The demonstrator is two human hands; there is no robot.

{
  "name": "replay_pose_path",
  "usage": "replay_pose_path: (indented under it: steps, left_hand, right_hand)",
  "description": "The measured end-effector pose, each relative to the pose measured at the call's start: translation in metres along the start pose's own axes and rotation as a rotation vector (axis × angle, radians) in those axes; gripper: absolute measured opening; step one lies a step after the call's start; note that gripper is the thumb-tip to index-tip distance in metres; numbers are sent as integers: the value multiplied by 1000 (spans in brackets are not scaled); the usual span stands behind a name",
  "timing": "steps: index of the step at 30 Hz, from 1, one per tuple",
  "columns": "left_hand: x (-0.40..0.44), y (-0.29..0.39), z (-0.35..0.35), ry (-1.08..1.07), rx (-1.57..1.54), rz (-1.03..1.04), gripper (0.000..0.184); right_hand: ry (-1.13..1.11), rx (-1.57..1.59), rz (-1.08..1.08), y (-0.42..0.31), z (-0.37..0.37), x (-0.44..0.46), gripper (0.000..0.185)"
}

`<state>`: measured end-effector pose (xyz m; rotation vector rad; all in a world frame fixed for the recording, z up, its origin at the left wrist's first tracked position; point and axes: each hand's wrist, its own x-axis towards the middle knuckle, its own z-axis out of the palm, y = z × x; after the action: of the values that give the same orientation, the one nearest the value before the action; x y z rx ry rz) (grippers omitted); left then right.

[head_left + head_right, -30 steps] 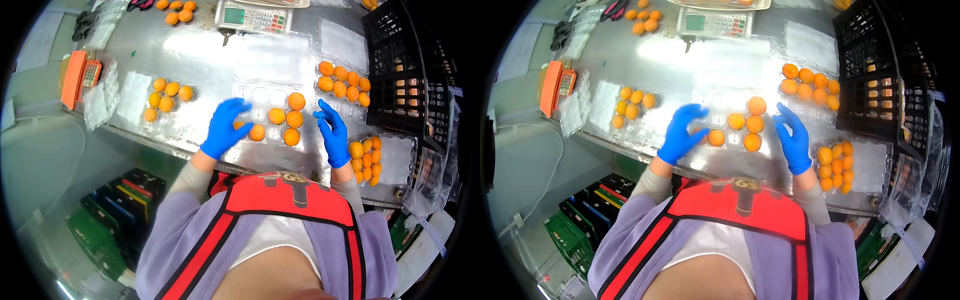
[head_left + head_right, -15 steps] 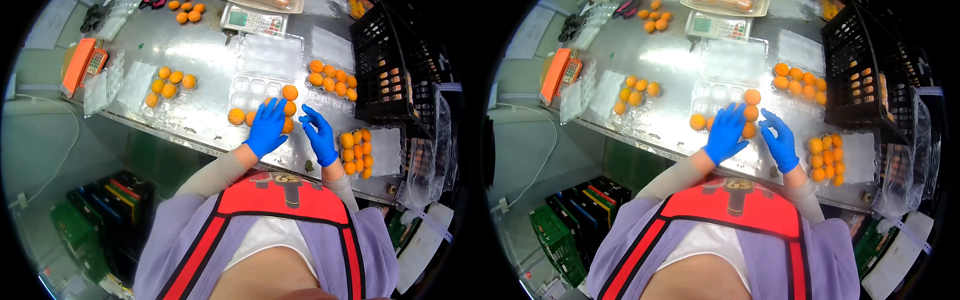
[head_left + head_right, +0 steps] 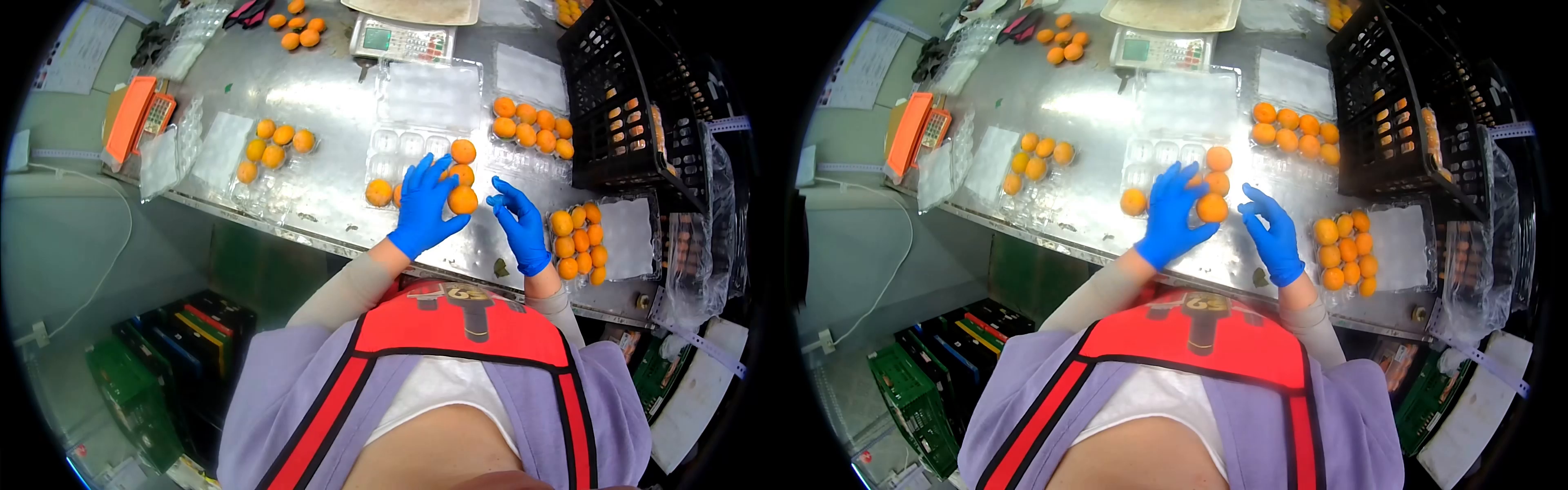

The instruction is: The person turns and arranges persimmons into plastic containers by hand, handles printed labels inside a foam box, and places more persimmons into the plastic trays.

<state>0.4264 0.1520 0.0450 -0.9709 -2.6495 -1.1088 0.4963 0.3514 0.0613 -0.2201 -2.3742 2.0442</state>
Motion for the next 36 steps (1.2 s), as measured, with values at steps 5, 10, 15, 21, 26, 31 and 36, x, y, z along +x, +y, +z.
replay_pose_path:
  steps: [5,10,15,21,26,31,36]
  left_hand:
    - [12,21,-47,182,-258,63,62]
    - [20,33,-68,189,-319,71,65]
    - [24,34,-71,200,-323,55,63]
    - [29,30,-70,366,-76,258,52]
    - [41,30,-55,188,-1296,-362,36]
    - [46,22,-48,174,-1426,-360,24]
    - [52,16,-62,211,-1220,-624,28]
  right_hand:
    - [-118,342,182,-38,16,13,48]
    - [-368,859,174,-62,33,26,66]
    - [-345,644,40,-63,33,31,64]
    - [-86,543,-82,-78,40,34,61]
    - [-74,365,-241,-76,43,34,67]
    - [-87,260,-359,-79,47,37,75]
    - [-36,34,-421,-85,52,39,79]
